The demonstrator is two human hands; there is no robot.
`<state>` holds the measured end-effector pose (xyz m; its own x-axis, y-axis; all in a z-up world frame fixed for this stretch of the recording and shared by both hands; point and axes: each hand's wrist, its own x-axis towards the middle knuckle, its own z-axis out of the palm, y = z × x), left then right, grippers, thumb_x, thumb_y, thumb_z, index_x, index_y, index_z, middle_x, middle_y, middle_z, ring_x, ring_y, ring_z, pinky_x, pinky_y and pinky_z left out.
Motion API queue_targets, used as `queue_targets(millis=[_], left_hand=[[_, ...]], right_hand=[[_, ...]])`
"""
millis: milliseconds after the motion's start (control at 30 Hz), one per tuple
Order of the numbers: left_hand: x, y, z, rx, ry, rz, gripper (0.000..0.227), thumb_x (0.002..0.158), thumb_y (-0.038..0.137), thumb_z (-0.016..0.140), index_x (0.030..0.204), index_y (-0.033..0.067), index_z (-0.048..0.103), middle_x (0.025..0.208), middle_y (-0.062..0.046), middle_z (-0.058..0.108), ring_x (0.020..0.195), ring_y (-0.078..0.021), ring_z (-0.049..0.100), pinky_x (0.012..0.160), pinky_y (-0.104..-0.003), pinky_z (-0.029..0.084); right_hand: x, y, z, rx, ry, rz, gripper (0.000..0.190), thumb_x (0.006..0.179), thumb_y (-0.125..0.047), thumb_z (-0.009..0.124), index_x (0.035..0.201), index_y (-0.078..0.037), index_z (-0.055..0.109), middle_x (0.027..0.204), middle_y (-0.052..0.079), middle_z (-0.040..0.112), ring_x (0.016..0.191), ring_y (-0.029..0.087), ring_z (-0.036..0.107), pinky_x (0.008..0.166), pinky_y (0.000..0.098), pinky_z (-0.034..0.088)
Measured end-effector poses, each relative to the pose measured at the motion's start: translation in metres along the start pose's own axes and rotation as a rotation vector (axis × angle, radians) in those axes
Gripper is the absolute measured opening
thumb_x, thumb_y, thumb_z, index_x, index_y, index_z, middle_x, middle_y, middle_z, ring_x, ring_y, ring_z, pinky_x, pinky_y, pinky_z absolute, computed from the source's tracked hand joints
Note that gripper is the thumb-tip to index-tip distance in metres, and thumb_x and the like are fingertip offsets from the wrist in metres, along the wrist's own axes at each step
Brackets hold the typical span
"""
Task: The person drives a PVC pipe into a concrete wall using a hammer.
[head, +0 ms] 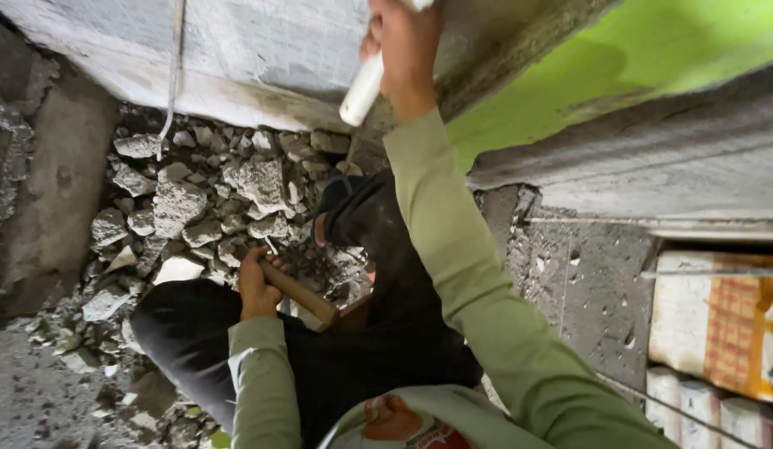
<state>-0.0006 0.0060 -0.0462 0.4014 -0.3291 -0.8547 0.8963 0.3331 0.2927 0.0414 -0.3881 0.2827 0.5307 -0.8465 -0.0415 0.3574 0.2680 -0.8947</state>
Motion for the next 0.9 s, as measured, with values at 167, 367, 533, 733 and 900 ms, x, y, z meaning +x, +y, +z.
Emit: queue_targets(millis=[167,367,533,733,900], left_hand=[[-0.013,0.004,0.009,0.004,-0.040,0.003,0.013,0.089,0.016,0.064,0.084,0.0127,0.052,0.069,0.000,0.050,0.060,-0.0169,0.050,0.054,-0.034,0.047],[-0.029,0.007,0.019,0.040,0.017,-0.015,0.014,0.088,0.017,0.064,0.082,0.0136,0.051,0.068,0.000,0.049,0.058,-0.0170,0.049,0.053,-0.034,0.046],[-0.036,0.011,0.027,-0.009,0.000,-0.018,0.015,0.089,0.015,0.065,0.083,0.0127,0.051,0.068,0.000,0.049,0.059,-0.0169,0.049,0.054,-0.034,0.046],[-0.022,0.005,0.014,-0.008,0.001,-0.010,0.012,0.087,0.014,0.064,0.084,0.0129,0.053,0.068,0.000,0.050,0.060,-0.0171,0.050,0.054,-0.034,0.046],[-0.022,0.007,0.018,-0.017,0.006,-0.012,0.013,0.088,0.015,0.065,0.084,0.0134,0.053,0.068,0.000,0.050,0.060,-0.0168,0.050,0.054,-0.034,0.046]], right_hand=[[-0.017,-0.017,0.015,0.011,-0.014,-0.034,0.020,0.084,-0.001,0.067,0.072,-0.007,0.052,0.053,0.002,0.044,0.040,0.015,0.043,0.040,0.0373,0.040],[0.000,0.002,-0.006,0.066,-0.005,0.010,0.024,0.085,0.001,0.069,0.070,-0.005,0.052,0.054,0.002,0.041,0.041,0.016,0.042,0.041,0.0376,0.039],[-0.017,-0.014,0.013,-0.035,-0.020,0.019,0.022,0.086,-0.001,0.067,0.070,-0.005,0.052,0.053,0.002,0.044,0.040,0.016,0.042,0.040,0.0367,0.039],[-0.012,-0.005,0.015,0.162,-0.032,0.054,0.023,0.093,-0.008,0.059,0.072,-0.007,0.049,0.058,0.003,0.043,0.046,0.015,0.042,0.048,0.0390,0.042],[-0.003,0.005,0.012,0.355,-0.064,0.179,0.017,0.089,-0.008,0.057,0.075,-0.009,0.048,0.060,-0.001,0.038,0.049,0.015,0.040,0.053,0.0404,0.042]])
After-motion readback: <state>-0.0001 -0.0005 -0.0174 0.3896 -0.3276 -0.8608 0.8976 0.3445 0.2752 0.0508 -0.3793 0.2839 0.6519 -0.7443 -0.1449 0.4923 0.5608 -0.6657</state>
